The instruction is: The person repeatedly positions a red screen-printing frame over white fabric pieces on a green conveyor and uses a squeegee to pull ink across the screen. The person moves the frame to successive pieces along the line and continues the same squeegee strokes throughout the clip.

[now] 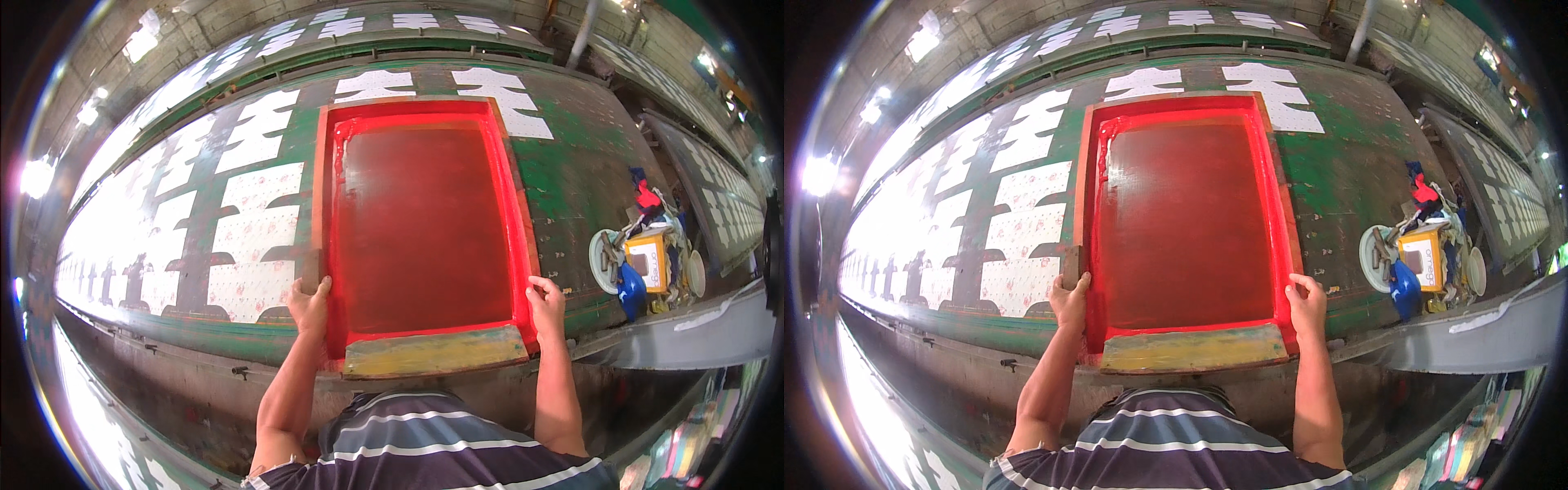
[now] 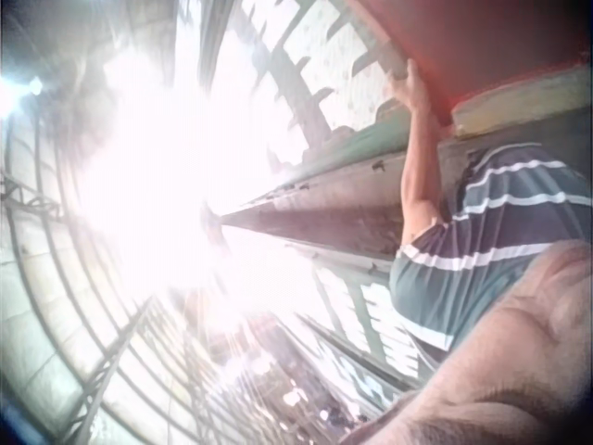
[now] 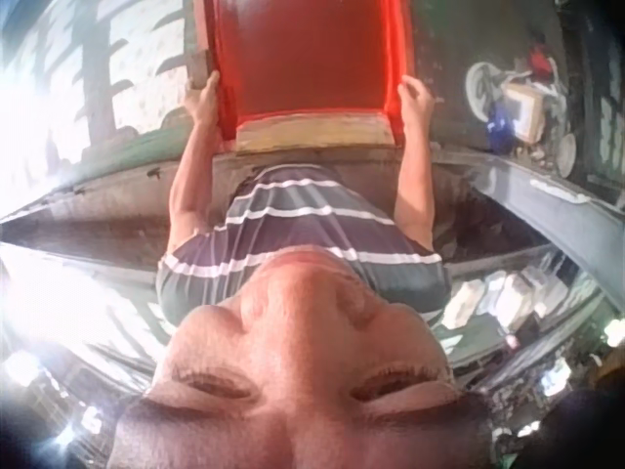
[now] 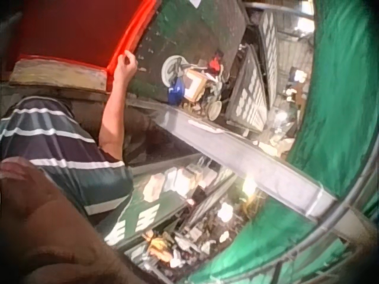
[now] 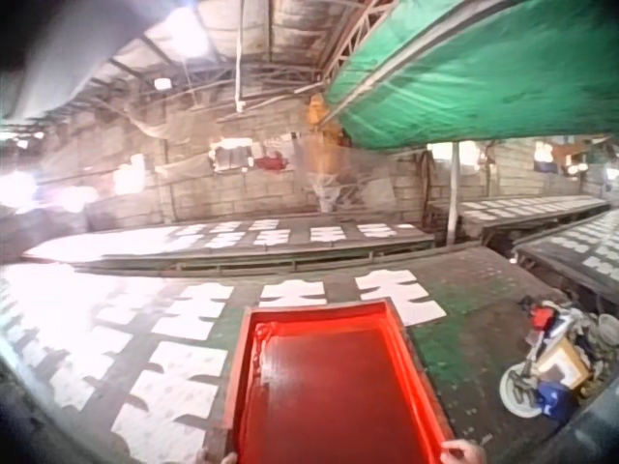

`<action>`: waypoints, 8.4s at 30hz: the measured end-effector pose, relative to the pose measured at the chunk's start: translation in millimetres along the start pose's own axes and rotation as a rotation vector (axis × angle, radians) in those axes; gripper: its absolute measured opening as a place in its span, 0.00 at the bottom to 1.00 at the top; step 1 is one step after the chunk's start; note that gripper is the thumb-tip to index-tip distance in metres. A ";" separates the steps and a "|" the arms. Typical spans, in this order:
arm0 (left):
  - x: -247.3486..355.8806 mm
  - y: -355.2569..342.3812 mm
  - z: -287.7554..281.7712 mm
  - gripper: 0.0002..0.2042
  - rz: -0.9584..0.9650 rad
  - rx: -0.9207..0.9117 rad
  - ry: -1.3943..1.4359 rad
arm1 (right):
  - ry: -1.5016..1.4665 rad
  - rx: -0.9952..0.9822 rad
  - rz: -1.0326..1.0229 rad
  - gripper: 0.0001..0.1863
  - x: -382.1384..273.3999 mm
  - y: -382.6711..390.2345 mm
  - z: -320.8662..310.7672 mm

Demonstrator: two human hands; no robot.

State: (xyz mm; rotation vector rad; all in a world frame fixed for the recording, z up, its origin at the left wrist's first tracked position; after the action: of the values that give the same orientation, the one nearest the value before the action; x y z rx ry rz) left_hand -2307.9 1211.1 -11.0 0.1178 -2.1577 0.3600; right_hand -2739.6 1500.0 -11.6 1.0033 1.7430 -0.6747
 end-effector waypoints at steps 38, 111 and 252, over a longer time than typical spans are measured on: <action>-4.8 -107.2 43.1 0.26 0.289 -0.367 -0.120 | 0.835 -0.725 -0.662 0.22 -140.1 145.0 88.0; -3.5 -105.6 71.3 0.20 0.452 -0.106 -0.221 | 0.717 -0.966 -1.072 0.27 -177.8 -84.4 255.1; 357.0 292.7 -67.3 0.40 0.613 -0.964 1.459 | -0.711 1.239 -0.692 0.12 -40.0 564.1 -369.7</action>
State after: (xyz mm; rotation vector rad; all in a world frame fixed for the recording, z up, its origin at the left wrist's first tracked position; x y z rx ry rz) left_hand -2524.3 1527.9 254.4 -1.0380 -0.6654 -0.2676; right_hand -2419.7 2068.3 164.9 0.6779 0.8703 -2.3814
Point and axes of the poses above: each hand's wrist, its own y-axis away from the middle knuckle, its own z-axis out of the palm, x = y × z, the point moved 1 cm from there along -y, towards the middle knuckle, and after that the axes turned 6 degrees about x, right-handed, at the moved point
